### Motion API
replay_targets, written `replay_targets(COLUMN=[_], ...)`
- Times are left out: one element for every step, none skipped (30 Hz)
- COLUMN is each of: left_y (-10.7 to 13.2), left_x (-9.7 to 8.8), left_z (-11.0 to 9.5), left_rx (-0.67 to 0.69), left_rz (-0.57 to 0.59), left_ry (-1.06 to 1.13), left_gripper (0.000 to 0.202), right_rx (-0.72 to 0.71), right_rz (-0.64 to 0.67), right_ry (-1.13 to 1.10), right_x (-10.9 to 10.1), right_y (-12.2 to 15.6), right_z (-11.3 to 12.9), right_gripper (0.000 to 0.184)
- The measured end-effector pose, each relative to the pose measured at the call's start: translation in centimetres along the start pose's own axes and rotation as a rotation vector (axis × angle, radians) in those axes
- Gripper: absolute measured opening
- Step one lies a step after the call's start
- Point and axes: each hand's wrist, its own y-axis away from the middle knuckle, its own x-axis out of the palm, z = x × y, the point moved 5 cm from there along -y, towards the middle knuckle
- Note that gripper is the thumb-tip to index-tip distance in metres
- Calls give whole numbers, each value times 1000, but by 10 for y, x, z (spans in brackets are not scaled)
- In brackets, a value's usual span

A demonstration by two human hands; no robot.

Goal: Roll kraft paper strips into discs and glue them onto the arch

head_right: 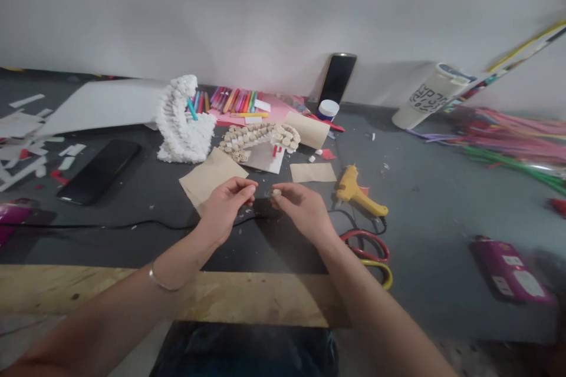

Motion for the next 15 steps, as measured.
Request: replay_targets(left_y=[-1,-2,-3,-3,-3,-3,-3,-2,-2,-1,-1,-1,-1,-1,-1], left_x=[-2,-3,-4,-5,-5,-5,-5,-5,-4,-4,-5,-5,-6,-6,-7], left_z=[-1,-2,-2,-2,-2,-3,-3,-4,-5,-6,-7,-8,-9,-9,-10], left_rx=[21,39,52,59,64,67,70,74,79,84,91,96,100,105,108], left_rz=[-19,-31,-37,-40,-39,-34,-30,-27,-26,-28,-33,-41,-47,-50,-50], left_ry=[7,16,24,31,36,39,39,39,37,35,35,36,39,41,44], left_gripper=[21,21,21,21,20,20,19,18,17,17,16,16,16,16,16], right_rx=[-37,-88,-150,-214,-271,-315,-344,-360,-364,-363,-363,-368,-381,-401,-426], right_rz=[-1,-2,-3,-2,4,13,23,28,27,25,26,33,47,64,78], right_ry=[118,247,376,496,600,682,744,787,817,839,857,877,908,954,1017], right_x=[-2,-4,-5,-5,-4,-2,-1,0,1,1,1,2,3,4,6], right_y=[-1,-2,-3,-3,-4,-5,-6,-8,-11,-14,-17,-19,-21,-22,-23], right_z=[3,7,13,18,23,27,30,32,32,32,32,31,30,29,29], right_gripper=[28,26,24,22,23,23,24,25,25,25,23,21,18,15,13])
